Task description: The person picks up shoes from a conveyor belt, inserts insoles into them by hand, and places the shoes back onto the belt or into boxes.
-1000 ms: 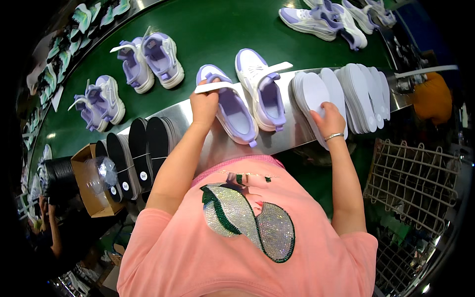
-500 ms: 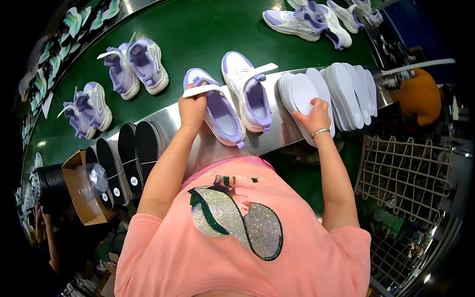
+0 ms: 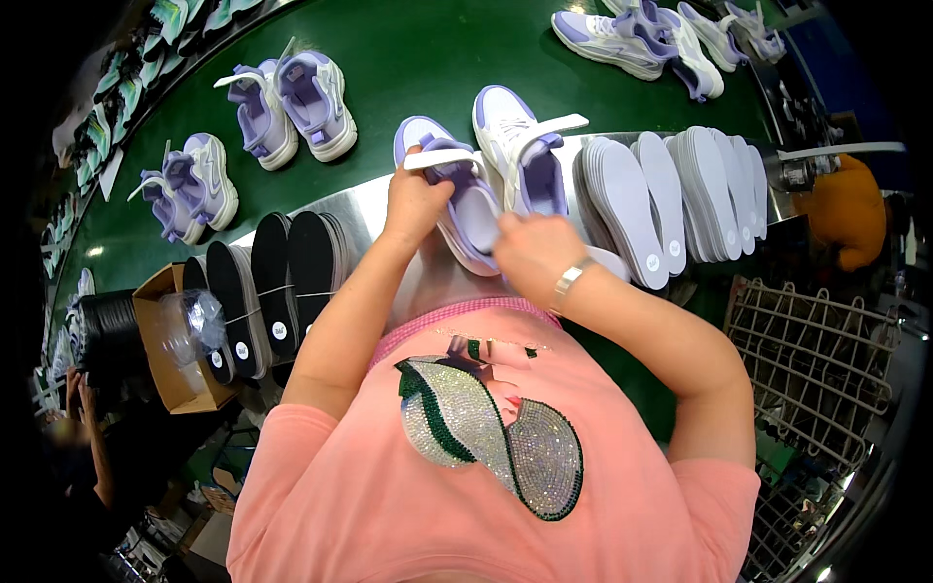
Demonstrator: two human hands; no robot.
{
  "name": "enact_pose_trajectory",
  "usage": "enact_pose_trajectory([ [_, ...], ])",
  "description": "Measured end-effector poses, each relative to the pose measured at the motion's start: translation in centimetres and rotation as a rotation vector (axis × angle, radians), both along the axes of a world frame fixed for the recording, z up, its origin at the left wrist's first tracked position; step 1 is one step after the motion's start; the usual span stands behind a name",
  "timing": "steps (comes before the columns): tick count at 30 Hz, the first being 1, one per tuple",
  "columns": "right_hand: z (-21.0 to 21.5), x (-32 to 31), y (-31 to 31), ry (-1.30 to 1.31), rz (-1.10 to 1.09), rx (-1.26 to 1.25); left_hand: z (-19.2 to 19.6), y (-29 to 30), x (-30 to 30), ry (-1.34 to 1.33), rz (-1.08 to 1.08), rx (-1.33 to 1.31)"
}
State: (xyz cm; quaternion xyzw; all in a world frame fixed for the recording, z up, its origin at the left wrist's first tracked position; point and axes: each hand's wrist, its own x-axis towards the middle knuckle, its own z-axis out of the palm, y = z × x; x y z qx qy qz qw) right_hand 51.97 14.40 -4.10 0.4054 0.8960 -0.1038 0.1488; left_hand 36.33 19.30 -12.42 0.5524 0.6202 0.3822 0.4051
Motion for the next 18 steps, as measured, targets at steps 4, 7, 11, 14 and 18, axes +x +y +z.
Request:
enact_pose_trajectory([
  [4, -4.7, -4.3, 2.5, -0.069, -0.193, -0.089, -0.9, -0.9, 0.2, 0.147, -0.009, 0.025],
  [7, -5.3, -3.8, 2.1, 0.027, -0.219, -0.034, -1.8, -1.2, -0.3, 0.05, 0.031, 0.06],
  [11, -1.7, -2.0, -0.4, -0.052, -0.251, -0.041, -1.3, -1.4, 0.2, 0.074, 0.03, -0.002],
  [14, 0.3, -0.6, -0.3, -0.114, -0.265, -0.135, -1.9, -1.5, 0.2, 0.078, 0.051, 0.029],
  [18, -1.0, -0.4, 0.1, -0.019, -0.15, -0.049, -1.3, -1.7, 0.2, 0.021, -0.027, -0.021],
])
